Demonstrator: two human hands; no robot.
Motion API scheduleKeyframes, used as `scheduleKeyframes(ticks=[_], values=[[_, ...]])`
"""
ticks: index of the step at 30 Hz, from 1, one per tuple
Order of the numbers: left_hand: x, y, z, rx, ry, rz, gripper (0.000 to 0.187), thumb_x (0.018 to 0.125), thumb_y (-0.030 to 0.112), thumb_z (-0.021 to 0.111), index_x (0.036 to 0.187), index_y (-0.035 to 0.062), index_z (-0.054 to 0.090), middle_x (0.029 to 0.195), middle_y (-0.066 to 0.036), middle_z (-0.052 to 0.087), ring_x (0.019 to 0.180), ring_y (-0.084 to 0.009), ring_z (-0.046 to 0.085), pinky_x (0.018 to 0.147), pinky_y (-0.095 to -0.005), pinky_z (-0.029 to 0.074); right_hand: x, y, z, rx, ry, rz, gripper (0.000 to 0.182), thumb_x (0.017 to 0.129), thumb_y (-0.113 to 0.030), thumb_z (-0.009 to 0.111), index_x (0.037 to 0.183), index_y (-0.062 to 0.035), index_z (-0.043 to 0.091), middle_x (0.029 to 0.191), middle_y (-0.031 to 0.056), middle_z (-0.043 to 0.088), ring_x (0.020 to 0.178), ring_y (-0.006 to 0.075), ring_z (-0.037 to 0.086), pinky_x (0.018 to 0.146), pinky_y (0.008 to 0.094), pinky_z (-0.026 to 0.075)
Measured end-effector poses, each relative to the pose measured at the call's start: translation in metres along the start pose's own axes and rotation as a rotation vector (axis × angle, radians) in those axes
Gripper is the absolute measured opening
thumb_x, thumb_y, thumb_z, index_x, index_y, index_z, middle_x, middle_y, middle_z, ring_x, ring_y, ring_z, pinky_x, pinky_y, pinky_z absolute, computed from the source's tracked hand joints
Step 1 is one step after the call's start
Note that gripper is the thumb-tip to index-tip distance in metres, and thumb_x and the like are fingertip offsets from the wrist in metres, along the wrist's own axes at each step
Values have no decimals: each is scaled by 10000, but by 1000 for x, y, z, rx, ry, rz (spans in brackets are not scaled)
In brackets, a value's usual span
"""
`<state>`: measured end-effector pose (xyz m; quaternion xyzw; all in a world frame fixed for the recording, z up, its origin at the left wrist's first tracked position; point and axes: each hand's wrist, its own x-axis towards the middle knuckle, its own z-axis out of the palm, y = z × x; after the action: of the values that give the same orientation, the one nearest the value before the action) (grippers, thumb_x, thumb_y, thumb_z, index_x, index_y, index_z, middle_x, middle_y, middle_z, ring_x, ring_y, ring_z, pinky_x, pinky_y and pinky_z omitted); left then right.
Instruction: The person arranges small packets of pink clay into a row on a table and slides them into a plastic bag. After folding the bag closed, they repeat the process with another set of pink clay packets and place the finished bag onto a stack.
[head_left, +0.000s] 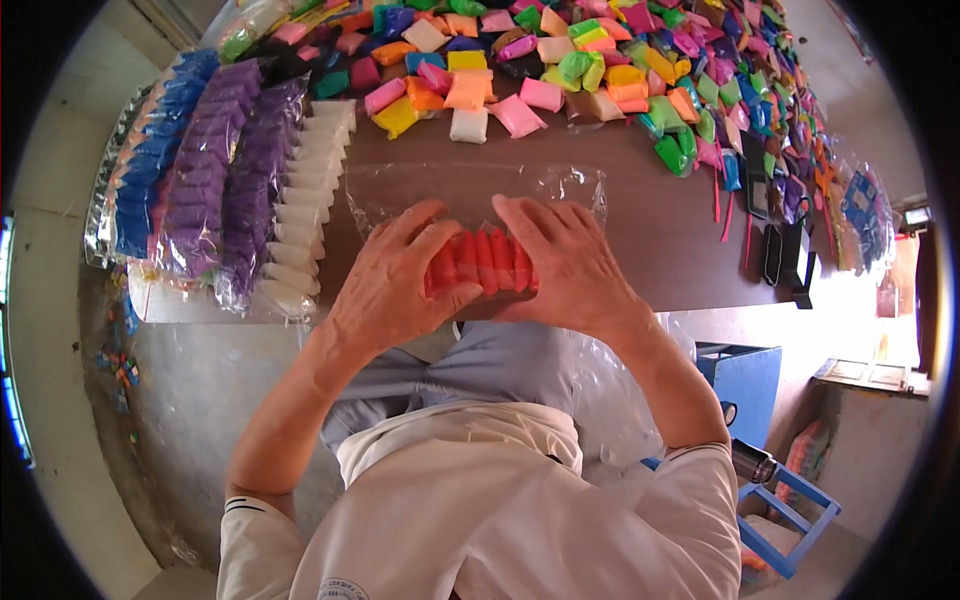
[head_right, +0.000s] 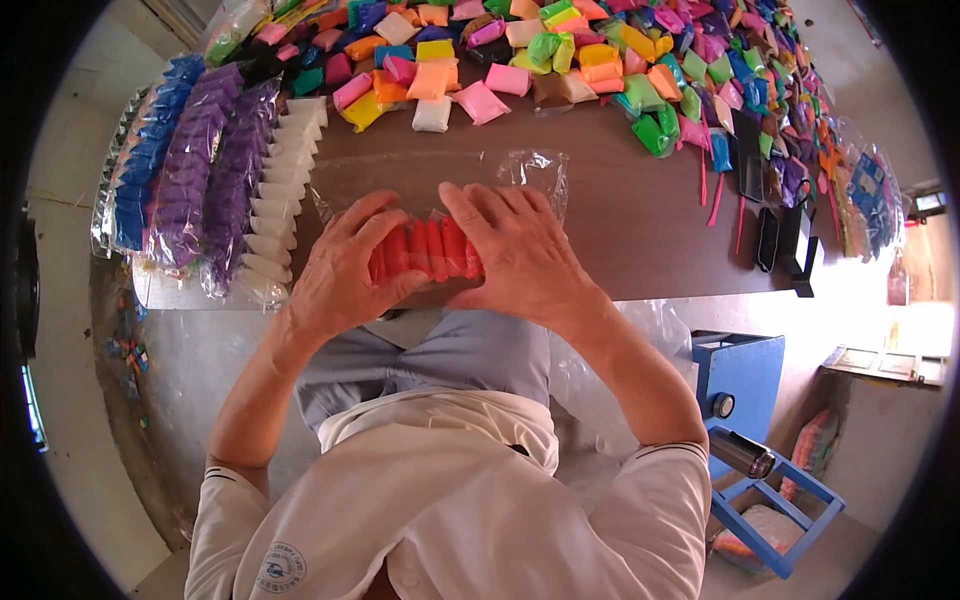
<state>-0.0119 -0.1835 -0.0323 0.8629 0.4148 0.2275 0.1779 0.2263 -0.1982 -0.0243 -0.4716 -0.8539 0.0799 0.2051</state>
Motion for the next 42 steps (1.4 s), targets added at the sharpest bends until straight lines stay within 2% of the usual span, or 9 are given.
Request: scheduleKeyframes(ticks=[7, 14, 16, 20, 22, 32, 34, 38, 42], values=[[-1, -3, 5, 41, -69, 16, 664, 740, 365, 816, 1255, 30, 565, 1346, -199, 526, 1193, -383, 551, 1033, -472, 414, 5, 5, 4, 60, -157, -55, 798, 543, -334, 908, 1240, -133, 576, 999, 62, 689, 1008, 261, 621, 968, 384, 419], [5, 1, 3, 10, -162, 40, 678, 718, 353, 825, 1248, 15, 569, 1277, -172, 592, 1165, -352, 577, 1053, -448, 398, 3, 1, 4, 80, -101, 41, 806, 526, -347, 913, 1239, -143, 599, 968, 46, 696, 984, 254, 621, 967, 389, 417], [5, 2, 4, 8, -121, 66, 686, 701, 340, 833, 1244, 11, 572, 1244, -162, 616, 1145, -348, 586, 1052, -448, 397, 4, 2, 4, 94, -146, -50, 864, 519, -341, 920, 1287, -138, 579, 950, 67, 691, 999, 275, 617, 983, 390, 407], [4, 1, 2, 25, -172, 74, 695, 682, 334, 843, 1243, 20, 576, 1237, -154, 621, 1133, -351, 588, 1054, -446, 395, 4, 3, -1, 134, -233, -26, 894, 522, -334, 925, 1317, -145, 562, 1020, 70, 681, 1019, 285, 608, 1004, 386, 396], [3, 0, 2, 20, -196, 58, 697, 668, 323, 852, 1238, 27, 580, 1235, -148, 623, 1129, -354, 587, 1057, -443, 394, -1, 1, -3, 45, -109, -40, 923, 503, -315, 932, 1329, -117, 570, 1108, 72, 651, 1017, 291, 603, 1034, 424, 377], [15, -6, 5, -45, -205, 56, 629, 706, 299, 828, 1219, 27, 585, 1196, -162, 642, 1137, -365, 586, 1030, -457, 408, -4, 26, 7, 33, -78, -76, 718, 548, -395, 911, 1179, -177, 648, 990, 38, 637, 976, 230, 603, 902, 389, 470], [27, -7, -2, -144, -360, -15, 602, 730, 301, 818, 1216, 28, 593, 1200, -172, 643, 1164, -368, 572, 1031, -457, 409, 1, 32, 5, 14, -113, -66, 713, 570, -410, 900, 1193, -177, 644, 977, 42, 637, 972, 240, 606, 916, 390, 465], [30, -9, -2, -80, -310, 25, 598, 744, 316, 812, 1220, 25, 596, 1182, -181, 650, 1162, -374, 572, 1030, -452, 412, 2, 23, -9, 11, -139, -36, 721, 583, -387, 900, 1211, -134, 652, 1060, 79, 655, 992, 294, 611, 914, 399, 485], [24, -14, 3, -93, -217, 70, 531, 800, 336, 768, 1201, 26, 611, 1152, -188, 662, 1130, -376, 589, 1023, -450, 416, -1, 35, -26, 99, 73, -39, 619, 690, -354, 862, 1218, -106, 655, 1130, 112, 663, 1038, 307, 616, 932, 408, 491]])
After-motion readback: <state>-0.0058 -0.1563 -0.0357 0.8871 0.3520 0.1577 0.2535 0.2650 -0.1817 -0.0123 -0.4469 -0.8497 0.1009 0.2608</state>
